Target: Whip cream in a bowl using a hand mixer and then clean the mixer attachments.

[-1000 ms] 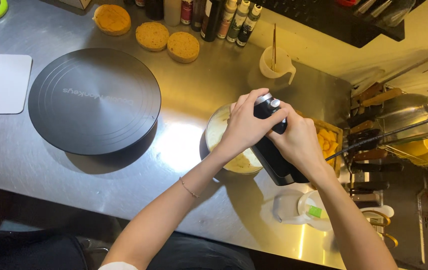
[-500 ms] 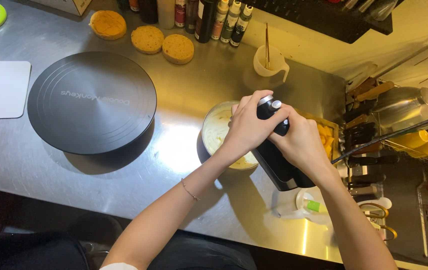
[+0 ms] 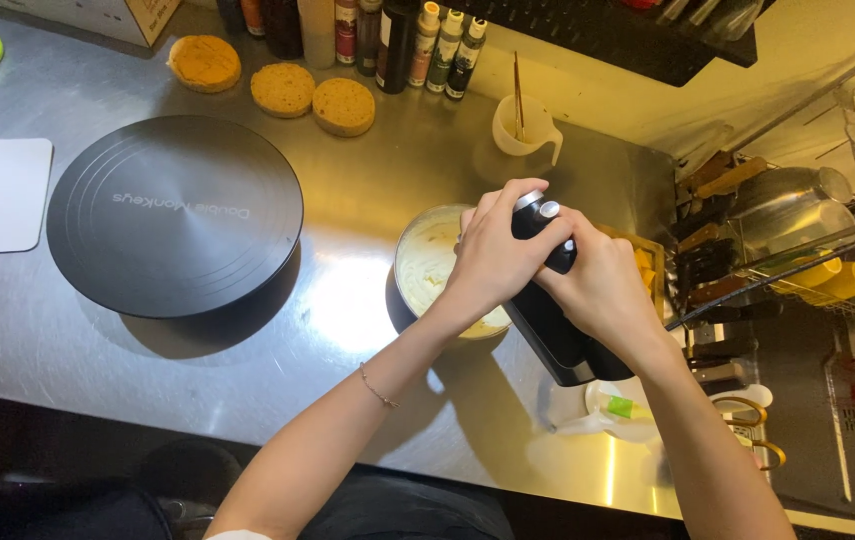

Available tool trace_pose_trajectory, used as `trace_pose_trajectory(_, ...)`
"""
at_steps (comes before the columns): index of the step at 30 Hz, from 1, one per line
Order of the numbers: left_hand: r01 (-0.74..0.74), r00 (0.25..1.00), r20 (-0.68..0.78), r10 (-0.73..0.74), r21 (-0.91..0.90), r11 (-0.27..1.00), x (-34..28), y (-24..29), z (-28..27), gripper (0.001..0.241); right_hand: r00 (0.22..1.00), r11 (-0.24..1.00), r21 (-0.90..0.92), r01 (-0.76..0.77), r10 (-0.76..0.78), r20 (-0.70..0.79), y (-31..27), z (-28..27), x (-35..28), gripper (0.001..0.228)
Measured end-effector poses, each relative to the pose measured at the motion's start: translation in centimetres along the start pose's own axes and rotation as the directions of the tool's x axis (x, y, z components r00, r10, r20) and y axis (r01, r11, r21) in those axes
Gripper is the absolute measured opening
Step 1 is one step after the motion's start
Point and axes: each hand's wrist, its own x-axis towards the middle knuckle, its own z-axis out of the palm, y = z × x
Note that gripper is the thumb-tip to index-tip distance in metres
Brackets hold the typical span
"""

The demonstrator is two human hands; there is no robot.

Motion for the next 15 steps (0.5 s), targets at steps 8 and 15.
trace_pose_trajectory(8,-0.179,0.983,-0.046,0.177,-0.049,0.983,-2.3,0.2,0.5,0.059,0.995,0.995,-0.012,-0.095,0.096,0.008,-0.1,-0.9,-1.0,0.05)
trace_pose_trajectory(15,-0.143,0.947,-0.315,-0.066,-0.593,0.792,-9.8,-3.7,4.3,0.072,0.932,0.926,0.116,-0.358,0.361,-0.009,1.7,-4.0,-2.2,0.057)
